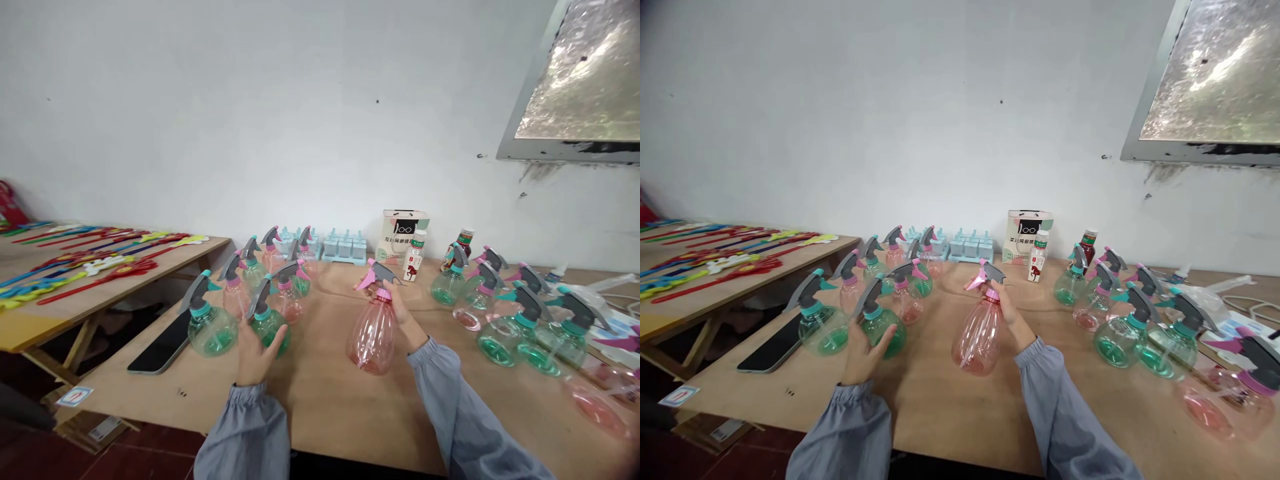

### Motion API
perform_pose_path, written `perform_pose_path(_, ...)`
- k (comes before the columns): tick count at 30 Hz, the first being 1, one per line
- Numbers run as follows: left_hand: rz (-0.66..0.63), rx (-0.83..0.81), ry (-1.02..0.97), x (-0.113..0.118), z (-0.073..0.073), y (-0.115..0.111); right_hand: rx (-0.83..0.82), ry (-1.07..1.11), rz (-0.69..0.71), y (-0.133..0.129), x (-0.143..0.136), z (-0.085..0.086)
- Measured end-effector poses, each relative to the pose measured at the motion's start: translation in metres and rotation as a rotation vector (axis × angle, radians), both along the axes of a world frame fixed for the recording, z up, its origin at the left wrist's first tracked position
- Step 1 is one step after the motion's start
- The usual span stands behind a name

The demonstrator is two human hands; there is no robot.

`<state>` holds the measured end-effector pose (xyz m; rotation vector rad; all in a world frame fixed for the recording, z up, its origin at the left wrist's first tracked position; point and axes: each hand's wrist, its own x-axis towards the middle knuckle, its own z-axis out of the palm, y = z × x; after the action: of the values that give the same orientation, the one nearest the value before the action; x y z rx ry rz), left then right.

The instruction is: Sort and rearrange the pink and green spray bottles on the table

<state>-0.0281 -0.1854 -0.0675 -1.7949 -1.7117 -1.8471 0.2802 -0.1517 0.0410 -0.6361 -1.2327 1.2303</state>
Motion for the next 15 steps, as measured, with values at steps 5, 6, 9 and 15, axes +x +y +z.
perform_pose_path(5,0.066,0.021,-0.004,0.0053,-0.0003,0.0011,-0.049,0.112,-0.029,-0.0022,-0.0006,-0.0047)
perform_pose_path(6,0.07,0.024,0.001,0.0049,-0.0011,0.0013,-0.035,0.144,-0.049,-0.0029,-0.0007,-0.0049)
perform_pose_path(9,0.071,0.042,0.027,0.003,-0.0032,0.0018,-0.017,0.151,0.051,-0.0043,-0.001,-0.0049)
perform_pose_path(15,0.076,0.074,0.054,0.0048,-0.006,-0.0002,0.023,0.281,-0.062,0.0019,-0.0021,-0.0071)
